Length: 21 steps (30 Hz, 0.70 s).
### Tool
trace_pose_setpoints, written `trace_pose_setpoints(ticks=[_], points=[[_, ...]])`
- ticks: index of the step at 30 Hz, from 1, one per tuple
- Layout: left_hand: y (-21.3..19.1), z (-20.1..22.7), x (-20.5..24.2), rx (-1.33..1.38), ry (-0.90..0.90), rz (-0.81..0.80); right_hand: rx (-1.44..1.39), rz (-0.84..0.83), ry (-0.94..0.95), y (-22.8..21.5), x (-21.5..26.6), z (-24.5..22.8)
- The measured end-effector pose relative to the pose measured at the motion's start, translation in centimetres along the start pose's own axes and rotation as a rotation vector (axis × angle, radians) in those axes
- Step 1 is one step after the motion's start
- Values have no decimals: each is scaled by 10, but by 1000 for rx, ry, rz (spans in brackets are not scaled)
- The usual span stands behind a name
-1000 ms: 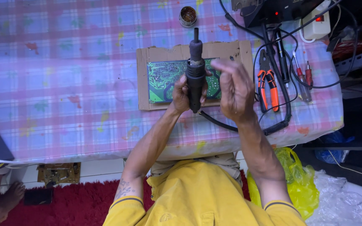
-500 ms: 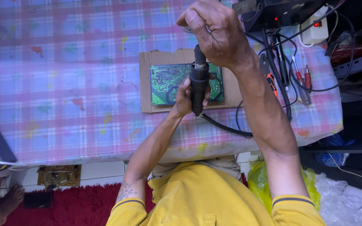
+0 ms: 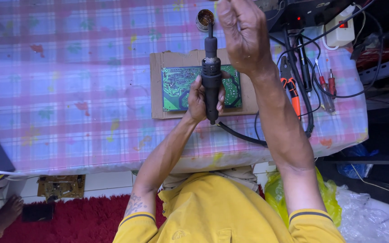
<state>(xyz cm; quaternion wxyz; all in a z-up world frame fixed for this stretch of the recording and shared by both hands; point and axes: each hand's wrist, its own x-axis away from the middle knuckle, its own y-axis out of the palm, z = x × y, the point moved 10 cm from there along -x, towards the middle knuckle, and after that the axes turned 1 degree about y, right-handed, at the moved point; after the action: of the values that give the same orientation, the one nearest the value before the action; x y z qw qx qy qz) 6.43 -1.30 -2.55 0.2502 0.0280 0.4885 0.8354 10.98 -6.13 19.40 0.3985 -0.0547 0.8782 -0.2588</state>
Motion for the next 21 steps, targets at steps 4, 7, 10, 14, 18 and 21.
trace_pose_setpoints(ticks=[4,7,10,14,18,21], points=[[-6,4,-4,81,32,56,-219,89,80,-11,20,-1],[-11,11,-7,168,81,93,-254,84,203,-5,56,15],[-30,23,-10,173,206,175,-203,-88,366,13,100,27],[-55,34,-9,156,319,159,-362,-408,533,42,160,38],[-54,43,-6,178,368,193,-350,-589,722,52,200,39],[-65,43,-6,171,372,257,-367,-479,711,45,206,40]])
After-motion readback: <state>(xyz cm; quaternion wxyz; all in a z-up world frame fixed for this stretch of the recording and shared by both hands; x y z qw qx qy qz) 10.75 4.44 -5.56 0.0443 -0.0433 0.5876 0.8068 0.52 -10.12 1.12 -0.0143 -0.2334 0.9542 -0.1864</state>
